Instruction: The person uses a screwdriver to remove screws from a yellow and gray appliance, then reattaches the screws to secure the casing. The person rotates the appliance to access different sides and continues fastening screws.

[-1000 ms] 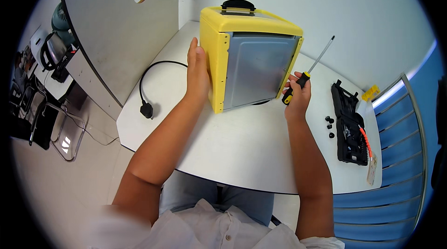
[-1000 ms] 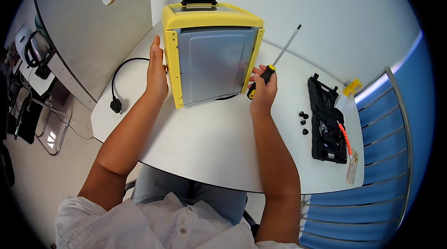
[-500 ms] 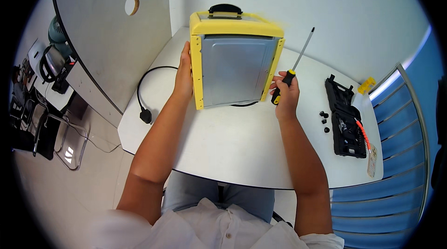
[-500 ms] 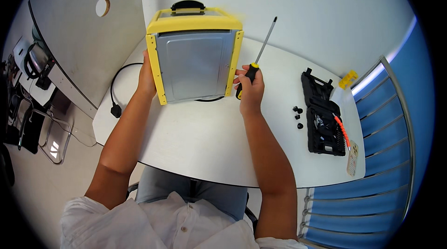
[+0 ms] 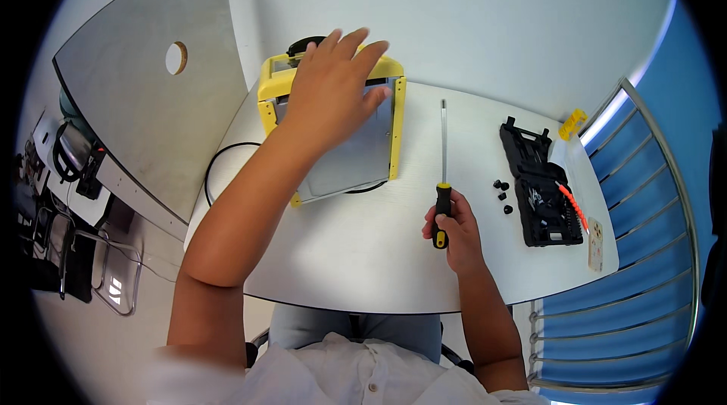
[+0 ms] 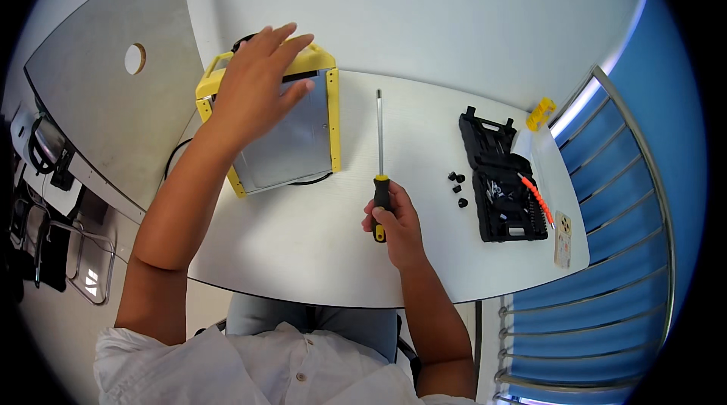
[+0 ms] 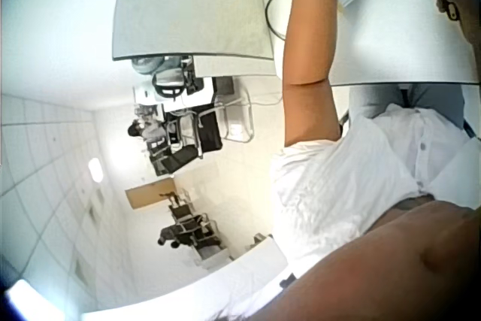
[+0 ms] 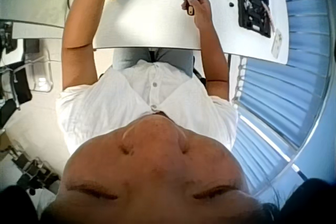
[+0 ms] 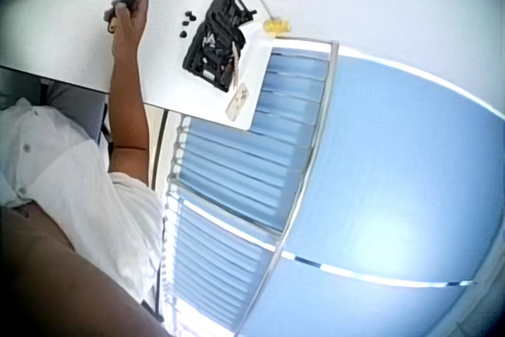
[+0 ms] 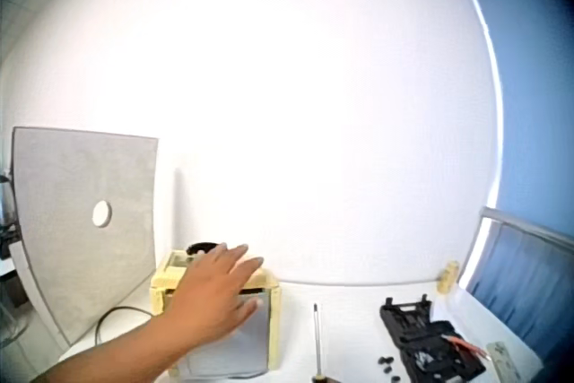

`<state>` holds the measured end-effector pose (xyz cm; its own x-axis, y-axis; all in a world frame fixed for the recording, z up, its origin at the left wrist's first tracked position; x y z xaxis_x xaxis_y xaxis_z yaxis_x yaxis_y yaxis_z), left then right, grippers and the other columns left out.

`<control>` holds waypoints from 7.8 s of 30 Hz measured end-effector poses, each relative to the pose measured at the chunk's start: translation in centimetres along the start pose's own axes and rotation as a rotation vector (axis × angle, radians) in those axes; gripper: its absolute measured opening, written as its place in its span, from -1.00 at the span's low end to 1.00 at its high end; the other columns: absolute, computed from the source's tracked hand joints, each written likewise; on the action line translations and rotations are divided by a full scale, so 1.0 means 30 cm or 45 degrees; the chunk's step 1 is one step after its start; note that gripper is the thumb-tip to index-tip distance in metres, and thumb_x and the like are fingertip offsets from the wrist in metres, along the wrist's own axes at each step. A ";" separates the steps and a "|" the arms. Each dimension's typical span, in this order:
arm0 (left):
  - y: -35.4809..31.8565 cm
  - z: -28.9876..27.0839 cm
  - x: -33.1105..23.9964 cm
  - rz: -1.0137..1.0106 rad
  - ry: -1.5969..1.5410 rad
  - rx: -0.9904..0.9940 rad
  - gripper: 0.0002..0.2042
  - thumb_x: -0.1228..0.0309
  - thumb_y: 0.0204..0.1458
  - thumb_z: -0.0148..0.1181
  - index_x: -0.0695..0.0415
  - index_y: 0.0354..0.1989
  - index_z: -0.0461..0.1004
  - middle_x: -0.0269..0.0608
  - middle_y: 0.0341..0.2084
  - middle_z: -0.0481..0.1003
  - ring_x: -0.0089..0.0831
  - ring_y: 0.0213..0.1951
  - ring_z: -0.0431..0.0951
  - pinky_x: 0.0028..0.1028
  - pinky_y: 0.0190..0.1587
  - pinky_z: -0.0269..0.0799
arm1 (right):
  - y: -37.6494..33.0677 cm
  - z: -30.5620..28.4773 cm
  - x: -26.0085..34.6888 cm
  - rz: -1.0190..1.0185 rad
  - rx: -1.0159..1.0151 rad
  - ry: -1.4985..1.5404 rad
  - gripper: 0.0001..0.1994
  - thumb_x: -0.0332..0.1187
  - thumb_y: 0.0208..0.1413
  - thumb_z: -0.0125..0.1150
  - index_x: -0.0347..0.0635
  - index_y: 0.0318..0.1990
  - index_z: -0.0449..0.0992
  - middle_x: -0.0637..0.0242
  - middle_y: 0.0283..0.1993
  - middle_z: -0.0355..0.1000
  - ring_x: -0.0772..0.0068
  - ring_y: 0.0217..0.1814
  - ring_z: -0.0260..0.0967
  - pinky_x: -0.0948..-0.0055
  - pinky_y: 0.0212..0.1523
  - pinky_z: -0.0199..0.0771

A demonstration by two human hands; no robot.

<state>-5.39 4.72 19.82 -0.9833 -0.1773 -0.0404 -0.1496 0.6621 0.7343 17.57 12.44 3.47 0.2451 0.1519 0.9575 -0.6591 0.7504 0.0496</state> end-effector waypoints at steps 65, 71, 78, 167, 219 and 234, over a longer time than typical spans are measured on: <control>-0.150 -0.088 0.119 0.437 -0.177 -0.187 -0.69 0.15 -0.06 0.24 0.09 -0.24 0.50 -0.29 -0.20 0.52 -0.24 -0.18 0.42 -0.30 -0.09 0.29 | 0.082 0.413 0.073 -0.945 -0.080 -1.009 -0.08 -0.42 -0.20 0.29 -0.10 0.36 -0.12 0.02 0.35 0.01 -0.03 0.30 0.09 0.18 0.17 0.31; -0.226 -0.160 0.209 0.119 -0.427 -0.479 -0.58 0.25 0.08 0.12 0.14 0.10 0.36 -0.07 0.12 0.33 -0.19 0.18 0.28 -0.27 0.23 0.12 | 0.067 0.379 0.071 -0.865 -0.039 -0.955 -0.09 -0.29 -0.11 0.34 -0.19 0.36 -0.12 0.00 0.31 0.05 -0.03 0.25 0.08 0.12 0.19 0.23; -0.512 -0.004 0.369 -0.725 -1.050 -0.381 -0.41 0.14 0.17 -0.01 0.21 0.29 0.06 -0.07 0.21 0.19 -0.30 0.25 0.15 -0.36 0.28 -0.01 | 0.183 0.383 0.239 -0.964 -0.043 -0.910 -0.21 -0.12 -0.06 0.31 -0.21 0.30 0.09 -0.04 0.34 0.04 -0.03 0.38 -0.04 0.12 0.32 0.02; -0.590 0.089 0.345 -0.804 -1.736 -0.167 -0.37 -0.05 0.20 -0.13 0.12 0.31 0.07 -0.19 0.19 0.22 -0.39 0.24 0.14 -0.38 0.28 -0.04 | 0.595 0.616 0.375 -0.494 0.638 -1.589 -0.71 -0.19 0.28 -0.15 -0.11 -0.04 0.45 0.25 -0.19 0.46 0.38 -0.13 0.35 0.41 -0.02 0.30; -0.314 0.138 0.288 -0.924 -1.807 0.184 -0.29 -0.08 0.16 -0.11 -0.03 0.41 -0.13 -0.21 0.40 -0.17 -0.24 0.41 -0.21 -0.22 0.35 -0.20 | 0.222 0.232 0.044 -0.148 0.174 -0.435 -0.17 -0.12 0.07 0.10 -0.01 0.43 -0.22 0.10 0.30 0.10 0.30 0.31 0.07 0.30 0.25 0.13; -0.347 0.183 0.333 -0.903 -2.102 0.108 -0.46 0.41 0.11 -0.14 0.02 0.34 0.11 -0.22 0.40 -0.17 -0.32 0.41 -0.15 -0.44 0.32 -0.07 | 0.221 0.240 0.049 -0.101 0.125 -0.508 -0.09 -0.42 -0.15 0.05 0.00 0.44 -0.22 0.13 0.24 0.18 0.30 0.24 0.14 0.41 0.25 0.09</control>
<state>-14.21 0.05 8.05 0.1949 0.3843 -0.9024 -0.4969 0.8319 0.2470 8.46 13.00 7.25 0.0158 -0.1794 0.9837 -0.7188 0.6818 0.1359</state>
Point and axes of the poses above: each hand's wrist, its own y-axis towards the middle knuckle, its own z-axis out of the palm, x = y × z, the point moved 2 cm from there along y, towards the middle knuckle
